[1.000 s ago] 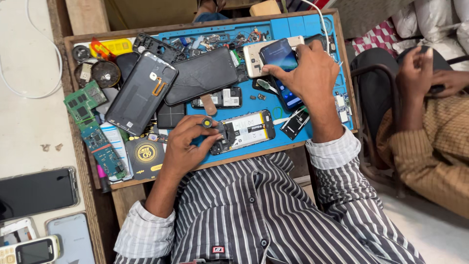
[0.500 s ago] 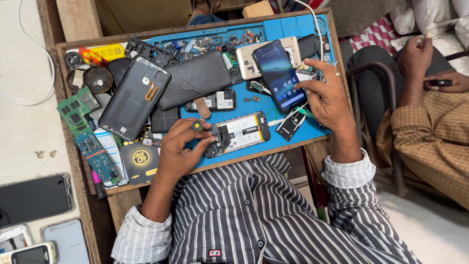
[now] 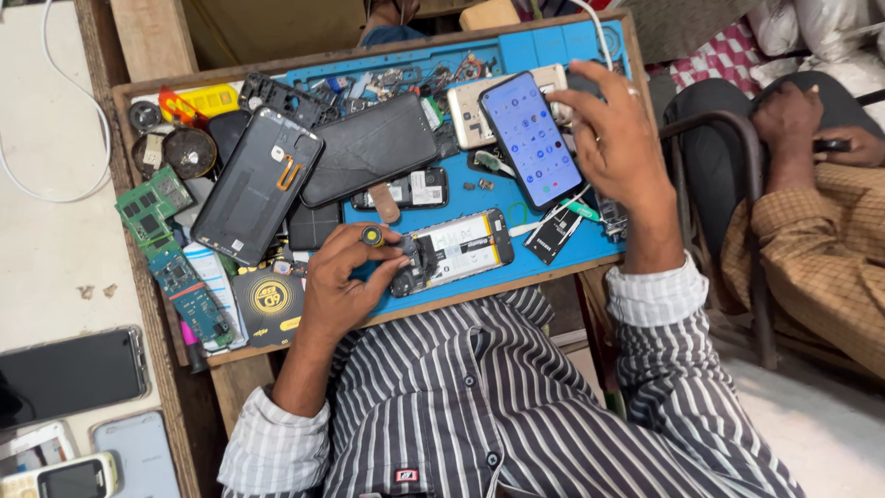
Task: The person uses a yellow screwdriver to work on the internal components of a disassembled smartphone while also operating a second smartphone with the other hand. The person adjusts parts inside the phone chassis and navigates menus on the second device.
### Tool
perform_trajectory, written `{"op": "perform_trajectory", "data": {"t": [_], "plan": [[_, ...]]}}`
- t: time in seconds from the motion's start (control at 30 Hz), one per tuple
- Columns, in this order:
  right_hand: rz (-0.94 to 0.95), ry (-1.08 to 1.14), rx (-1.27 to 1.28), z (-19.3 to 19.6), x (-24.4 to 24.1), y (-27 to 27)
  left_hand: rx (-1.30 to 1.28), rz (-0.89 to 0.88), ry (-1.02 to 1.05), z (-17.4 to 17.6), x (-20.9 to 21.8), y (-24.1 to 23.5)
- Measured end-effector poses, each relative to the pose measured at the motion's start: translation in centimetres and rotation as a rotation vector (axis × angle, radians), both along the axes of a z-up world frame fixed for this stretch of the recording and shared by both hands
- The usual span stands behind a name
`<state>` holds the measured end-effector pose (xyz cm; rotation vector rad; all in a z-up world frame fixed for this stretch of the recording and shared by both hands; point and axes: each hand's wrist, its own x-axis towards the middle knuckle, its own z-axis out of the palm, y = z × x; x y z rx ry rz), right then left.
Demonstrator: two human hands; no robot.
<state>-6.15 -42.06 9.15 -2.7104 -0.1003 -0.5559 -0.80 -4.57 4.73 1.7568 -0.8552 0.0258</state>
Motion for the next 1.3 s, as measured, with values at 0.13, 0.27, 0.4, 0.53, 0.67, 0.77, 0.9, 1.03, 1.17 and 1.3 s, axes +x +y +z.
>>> {"op": "perform_trajectory", "data": {"t": [0.13,0.27,0.4,0.53,0.67,0.77,0.9,1.03,1.17,1.3], "plan": [[0.085,0.012,-0.045,-0.2,1.9,-0.3,-0.008,-0.013,-0.015,-0.3,0.0,-0.3],[0.110,-0.038,-0.013,0.1,2.5,0.5,-0.015,-0.031,0.011,0.4,0.1,-0.2],[0.001,0.015,0.073,-0.6,1.8,-0.3,0.004,-0.012,0.007,0.0,-0.1,-0.1],[0.022,-0.080,-0.036,-1.9,2.0,-1.0,0.001,-0.013,0.002,-0.3,-0.1,-0.1],[0.025,-0.083,-0.075,-1.7,2.3,-0.6,0.008,-0.009,-0.011,0.3,-0.1,-0.2],[0.037,-0.109,-0.001,-1.2,2.3,-0.4,0.014,-0.007,0.007,0.5,-0.1,-0.3],[0.083,-0.205,0.237,-0.8,2.5,0.0,0.006,-0.010,0.002,0.3,-0.1,-0.1],[0.020,-0.179,0.140,-1.0,2.5,0.2,0.008,-0.003,0.012,0.2,-0.1,-0.2],[-0.042,-0.133,0.166,-1.6,2.4,0.0,0.012,0.004,0.009,0.1,-0.1,-0.2],[-0.027,-0.142,0.013,-1.9,2.3,-0.1,0.013,-0.002,0.007,0.1,-0.1,-0.1]]}}
